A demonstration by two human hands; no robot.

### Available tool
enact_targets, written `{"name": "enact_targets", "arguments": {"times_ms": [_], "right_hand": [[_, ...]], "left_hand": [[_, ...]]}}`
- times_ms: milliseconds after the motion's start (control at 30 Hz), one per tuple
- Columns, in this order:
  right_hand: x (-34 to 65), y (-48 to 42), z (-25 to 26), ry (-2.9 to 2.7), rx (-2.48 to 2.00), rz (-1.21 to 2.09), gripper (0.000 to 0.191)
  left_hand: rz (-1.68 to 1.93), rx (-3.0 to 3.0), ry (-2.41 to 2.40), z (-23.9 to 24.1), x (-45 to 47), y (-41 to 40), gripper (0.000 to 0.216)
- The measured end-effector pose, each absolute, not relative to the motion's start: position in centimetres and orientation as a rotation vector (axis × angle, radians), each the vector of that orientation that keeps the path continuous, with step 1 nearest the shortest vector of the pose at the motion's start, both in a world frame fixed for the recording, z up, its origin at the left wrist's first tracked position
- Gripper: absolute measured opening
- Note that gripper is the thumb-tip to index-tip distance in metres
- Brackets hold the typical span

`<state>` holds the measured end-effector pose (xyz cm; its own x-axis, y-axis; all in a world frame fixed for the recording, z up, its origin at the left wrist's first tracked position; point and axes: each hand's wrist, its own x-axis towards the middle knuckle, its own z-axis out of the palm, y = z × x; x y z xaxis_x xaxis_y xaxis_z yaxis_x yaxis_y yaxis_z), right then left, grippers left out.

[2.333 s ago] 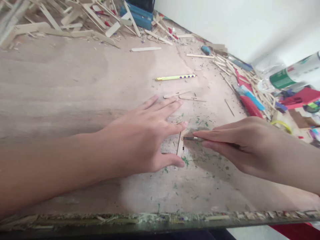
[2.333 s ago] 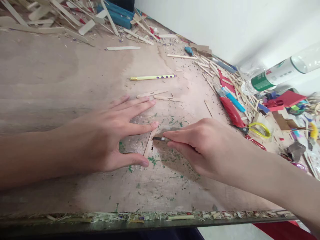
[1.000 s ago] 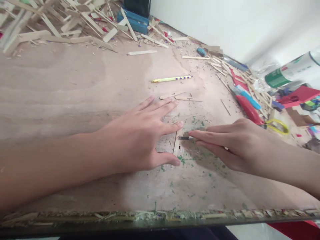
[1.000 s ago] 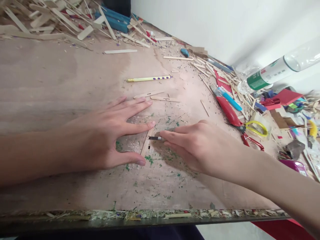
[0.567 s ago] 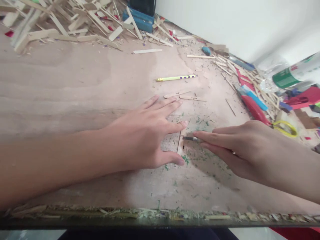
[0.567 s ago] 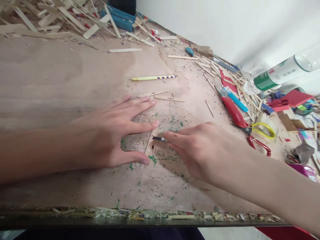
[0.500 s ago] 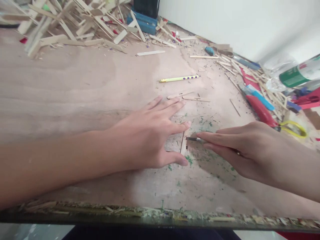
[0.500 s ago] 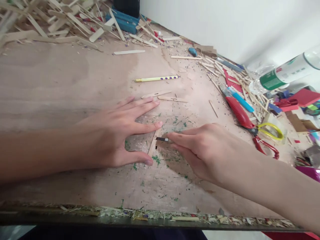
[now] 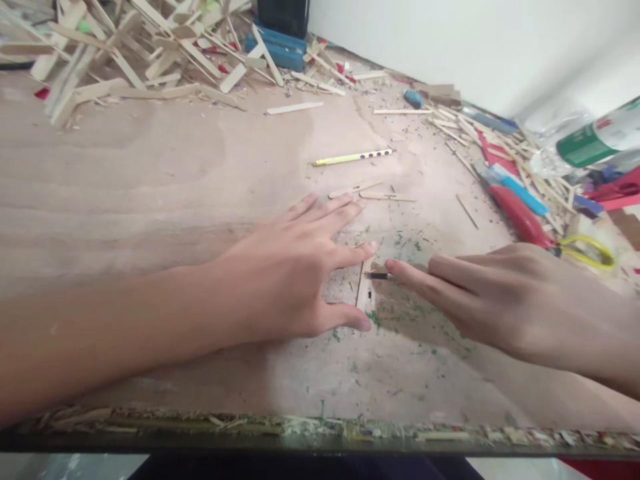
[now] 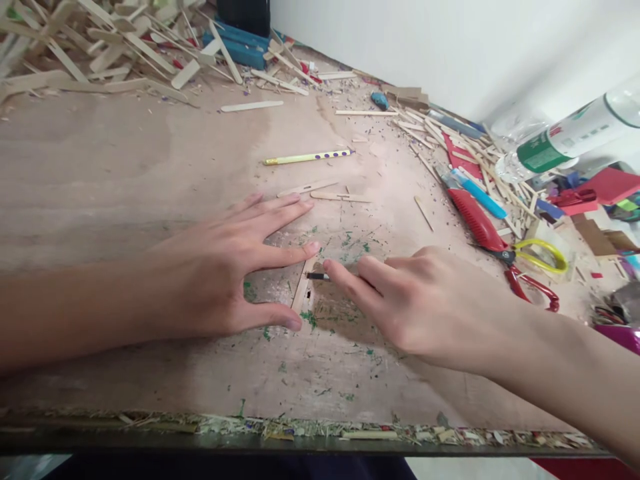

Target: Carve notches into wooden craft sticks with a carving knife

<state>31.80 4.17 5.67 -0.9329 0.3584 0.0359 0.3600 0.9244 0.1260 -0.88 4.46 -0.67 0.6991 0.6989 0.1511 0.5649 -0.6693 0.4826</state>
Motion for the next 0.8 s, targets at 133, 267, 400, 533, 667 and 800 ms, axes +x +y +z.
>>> {"name": "enact_targets", "arguments": {"times_ms": [133, 267, 400, 533, 667, 800], "right_hand": [[30.6, 4.3, 6.4, -3.051, -0.609, 0.033, 0.045], [29.1, 4.6, 6.9, -2.929, -0.753, 0.476, 0.033], [28.3, 4.4, 6.9, -2.842, -0.833, 0.569, 0.041], [28.8, 4.0, 6.8, -2.866, -0.854, 0.516, 0.046], [29.6, 4.0, 6.9, -2.872, -0.844, 0.530, 0.043], [29.7, 4.0, 6.9, -2.863, -0.877, 0.478, 0.042]], "left_hand": [[0.461, 2.514, 0.971, -0.7, -1.1, 4.6, 0.091], [0.350, 2.467, 0.947, 0.2, -1.1, 4.7, 0.092], [0.373, 2.481, 0.943, 0.3, -0.9, 4.6, 0.091], [0.426, 2.499, 0.931, 0.0, -1.0, 4.6, 0.089], [0.424, 2.511, 0.916, -0.1, -1.1, 4.6, 0.090], [0.488, 2.529, 0.927, -0.7, -1.2, 4.3, 0.090]]}}
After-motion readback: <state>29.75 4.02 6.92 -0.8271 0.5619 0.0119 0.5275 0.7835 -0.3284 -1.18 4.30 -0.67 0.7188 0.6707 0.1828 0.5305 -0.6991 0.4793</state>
